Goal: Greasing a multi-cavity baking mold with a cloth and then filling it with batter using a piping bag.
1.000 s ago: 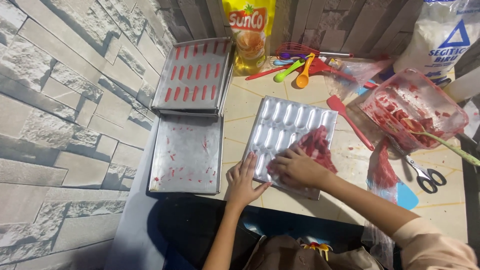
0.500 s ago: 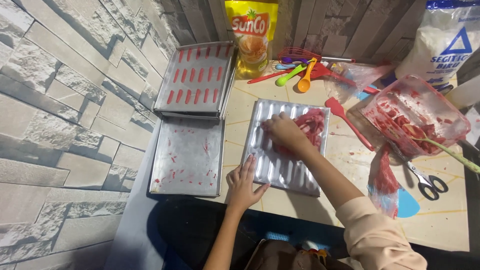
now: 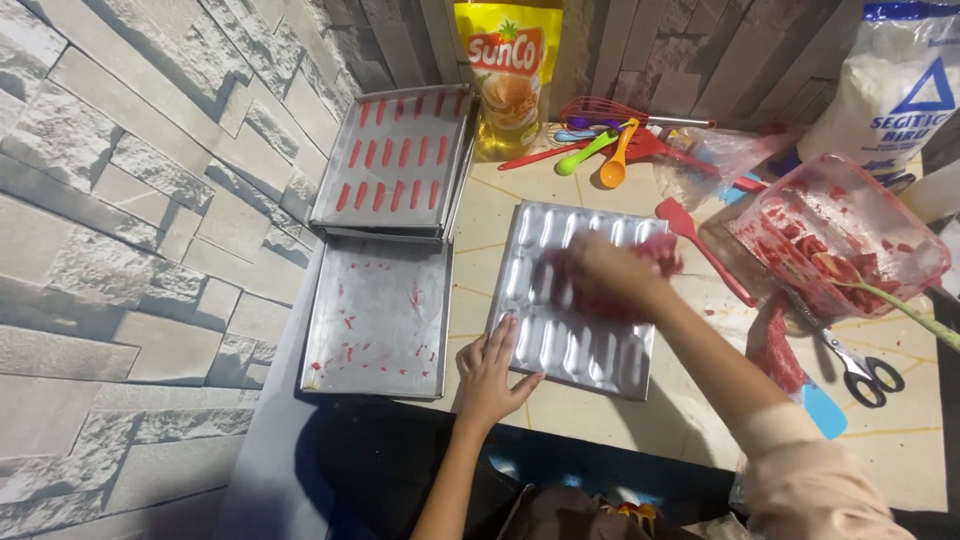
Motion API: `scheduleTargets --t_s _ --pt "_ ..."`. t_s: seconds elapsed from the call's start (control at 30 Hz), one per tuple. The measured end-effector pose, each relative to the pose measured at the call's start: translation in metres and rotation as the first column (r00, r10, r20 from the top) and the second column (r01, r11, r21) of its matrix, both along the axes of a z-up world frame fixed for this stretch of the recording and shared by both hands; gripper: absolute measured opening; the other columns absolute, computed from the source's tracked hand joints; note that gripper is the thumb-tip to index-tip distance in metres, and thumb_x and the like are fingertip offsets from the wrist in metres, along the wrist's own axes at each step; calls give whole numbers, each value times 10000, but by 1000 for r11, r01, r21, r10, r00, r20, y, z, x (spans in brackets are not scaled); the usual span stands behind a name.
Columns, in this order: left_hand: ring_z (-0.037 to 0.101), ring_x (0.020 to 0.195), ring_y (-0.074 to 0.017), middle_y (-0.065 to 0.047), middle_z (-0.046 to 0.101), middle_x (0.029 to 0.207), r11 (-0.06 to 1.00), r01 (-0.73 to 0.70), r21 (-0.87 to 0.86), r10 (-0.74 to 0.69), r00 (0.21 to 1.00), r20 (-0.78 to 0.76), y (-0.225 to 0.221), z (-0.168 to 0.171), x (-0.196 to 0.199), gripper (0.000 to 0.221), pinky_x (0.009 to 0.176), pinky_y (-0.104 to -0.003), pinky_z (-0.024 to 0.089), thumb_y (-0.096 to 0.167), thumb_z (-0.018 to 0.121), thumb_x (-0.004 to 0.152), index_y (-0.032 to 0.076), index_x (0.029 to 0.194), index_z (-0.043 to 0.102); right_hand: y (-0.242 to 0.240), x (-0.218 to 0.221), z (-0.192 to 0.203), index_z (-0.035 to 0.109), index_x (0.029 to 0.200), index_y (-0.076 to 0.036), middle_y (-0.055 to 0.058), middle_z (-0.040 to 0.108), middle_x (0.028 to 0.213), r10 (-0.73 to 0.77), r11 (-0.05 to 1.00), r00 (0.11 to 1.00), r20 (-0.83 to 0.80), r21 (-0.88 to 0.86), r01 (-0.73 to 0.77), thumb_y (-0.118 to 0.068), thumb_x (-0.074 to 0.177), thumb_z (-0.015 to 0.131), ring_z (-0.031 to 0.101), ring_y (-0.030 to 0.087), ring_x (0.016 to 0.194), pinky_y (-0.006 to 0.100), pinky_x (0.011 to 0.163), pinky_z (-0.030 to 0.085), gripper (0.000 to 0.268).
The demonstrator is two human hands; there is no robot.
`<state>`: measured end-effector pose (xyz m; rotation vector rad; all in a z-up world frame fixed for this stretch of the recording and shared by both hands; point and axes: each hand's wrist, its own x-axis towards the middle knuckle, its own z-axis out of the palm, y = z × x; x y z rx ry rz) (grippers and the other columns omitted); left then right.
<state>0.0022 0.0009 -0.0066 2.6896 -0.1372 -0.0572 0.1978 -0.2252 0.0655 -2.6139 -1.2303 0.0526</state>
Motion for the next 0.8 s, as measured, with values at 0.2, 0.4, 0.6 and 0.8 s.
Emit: scheduleTargets --t_s 0.2,0.4,0.6,0.8 --pt "325 1289 -250 74 227 1655 997 -7 73 3 999 47 -2 -7 -1 933 1040 -471 288 711 567 866 256 1615 247 30 28 -8 757 1066 -152 115 695 1061 -209 973 978 29 -91 211 -345 798 711 653 344 1046 403 853 582 334" --pt "317 1284 -269 68 204 1660 998 -1 62 0 1000 15 -2 -8 1 949 1038 -496 279 721 559 867 250 1618 219 35 -46 -16 753 980 -96 156 742 1005 123 992 979 164 -7 -123 -343 787 711 673 337 928 415 874 525 317" --pt "322 1305 -274 92 209 1663 1000 -8 -19 8 1000 8 -1 -9 1 968 1064 -503 282 728 589 840 260 1613 245 25 -72 -41 705 834 -100 123 675 859 298 950 954 -36 110 -292 -282 743 648 626 335 890 435 804 516 212" --pt "343 1276 -239 91 275 1632 996 -3 87 -4 996 84 0 -10 1 942 1043 -459 284 732 570 843 265 1606 276 46 51 -28 642 756 -111 127 652 746 87 996 898 431 -25 -85 -243 756 599 625 291 694 400 717 489 139"
